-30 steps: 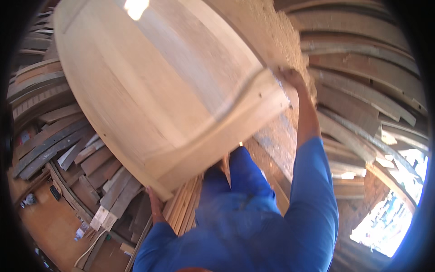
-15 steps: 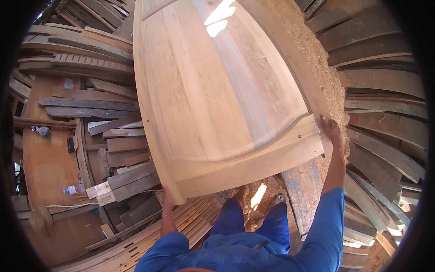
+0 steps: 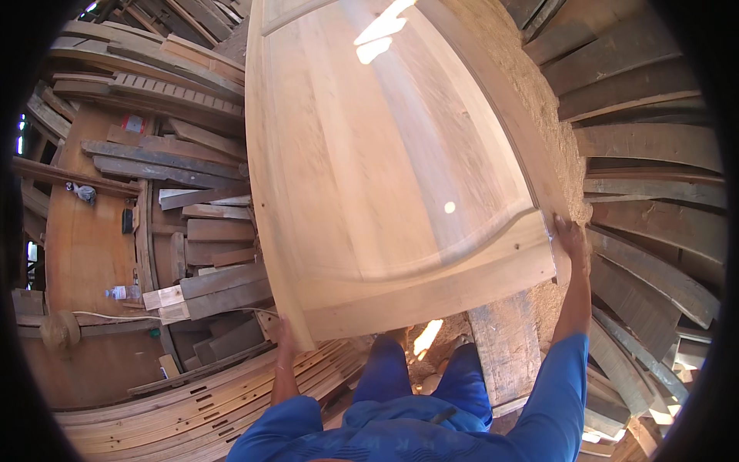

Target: The person applies glue to a wooden strip and attaches it to a large wooden door panel. They then use a mallet to tap the strip into place and inspect the alignment. The person lifts and repositions the door panel to continue the assembly process.

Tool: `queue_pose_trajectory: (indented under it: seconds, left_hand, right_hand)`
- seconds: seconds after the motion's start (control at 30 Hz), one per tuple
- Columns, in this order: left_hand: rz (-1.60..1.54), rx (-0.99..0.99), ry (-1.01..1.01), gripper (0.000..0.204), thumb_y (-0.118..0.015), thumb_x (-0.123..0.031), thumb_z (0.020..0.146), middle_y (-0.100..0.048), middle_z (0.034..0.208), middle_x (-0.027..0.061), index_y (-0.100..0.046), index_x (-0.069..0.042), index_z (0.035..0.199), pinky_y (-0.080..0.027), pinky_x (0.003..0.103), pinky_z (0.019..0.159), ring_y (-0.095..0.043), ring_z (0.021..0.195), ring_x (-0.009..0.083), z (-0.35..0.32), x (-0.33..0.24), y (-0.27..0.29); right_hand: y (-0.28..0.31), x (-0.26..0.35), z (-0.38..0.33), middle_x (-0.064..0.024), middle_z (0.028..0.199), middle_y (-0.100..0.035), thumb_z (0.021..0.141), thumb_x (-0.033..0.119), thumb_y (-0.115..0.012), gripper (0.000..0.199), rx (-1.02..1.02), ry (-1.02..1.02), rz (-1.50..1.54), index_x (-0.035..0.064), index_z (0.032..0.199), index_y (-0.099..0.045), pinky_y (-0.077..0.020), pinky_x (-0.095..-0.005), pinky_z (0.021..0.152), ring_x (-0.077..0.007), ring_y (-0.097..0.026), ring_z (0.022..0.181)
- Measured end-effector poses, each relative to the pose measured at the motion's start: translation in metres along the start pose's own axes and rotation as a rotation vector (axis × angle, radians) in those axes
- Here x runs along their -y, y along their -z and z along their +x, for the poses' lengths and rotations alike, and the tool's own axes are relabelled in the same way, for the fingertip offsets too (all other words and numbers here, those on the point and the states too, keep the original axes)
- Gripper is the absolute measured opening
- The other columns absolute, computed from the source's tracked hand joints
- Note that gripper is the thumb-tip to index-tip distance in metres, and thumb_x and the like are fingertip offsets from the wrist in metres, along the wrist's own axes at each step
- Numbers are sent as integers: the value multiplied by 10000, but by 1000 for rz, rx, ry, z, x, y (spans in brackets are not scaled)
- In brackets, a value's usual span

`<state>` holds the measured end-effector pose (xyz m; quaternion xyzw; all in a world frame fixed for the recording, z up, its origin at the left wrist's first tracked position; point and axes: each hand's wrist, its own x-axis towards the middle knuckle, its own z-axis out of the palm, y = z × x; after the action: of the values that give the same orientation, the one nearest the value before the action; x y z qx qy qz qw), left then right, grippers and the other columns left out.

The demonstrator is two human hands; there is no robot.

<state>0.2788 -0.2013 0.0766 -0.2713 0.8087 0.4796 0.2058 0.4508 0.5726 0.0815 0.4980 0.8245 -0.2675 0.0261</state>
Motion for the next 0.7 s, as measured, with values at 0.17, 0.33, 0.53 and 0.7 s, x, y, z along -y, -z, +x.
queue_pose_trajectory:
  seconds: [0.17,0.33,0.53,0.7]
  left_hand:
    - [-103,16,-94,739,-346,-573,974,-578,1220,167,-487,75,1297,-422,343,935,-552,1078,243,-31,61,-3]
    - [-77,83,92,684,-331,-538,994,-540,1280,158,-428,32,1359,-425,348,974,-533,1150,244,-64,85,-4]
    - [-245,106,2,688,-371,-541,978,-566,1236,161,-461,44,1327,-448,357,924,-563,1080,231,-97,123,-8]
    - [-221,128,30,702,-377,-555,973,-542,1267,165,-443,41,1339,-438,359,945,-552,1101,240,-105,134,-7]
  right_hand:
    - [22,-23,-21,-316,1282,-514,876,558,-531,783,134,-87,-56,-83,1319,-452,-377,-445,1026,-402,-484,1238]
    - [17,-95,-40,-318,1206,-567,875,555,-545,797,3,-97,-15,-128,1278,-461,-419,-451,972,-400,-543,1173]
    - [31,-106,-63,-315,1194,-574,868,565,-556,768,74,-16,198,-62,1303,-471,-418,-450,979,-420,-535,1175]
    - [27,-139,-62,-306,1176,-585,862,544,-581,709,57,-54,60,-32,1272,-519,-436,-454,941,-434,-537,1161]
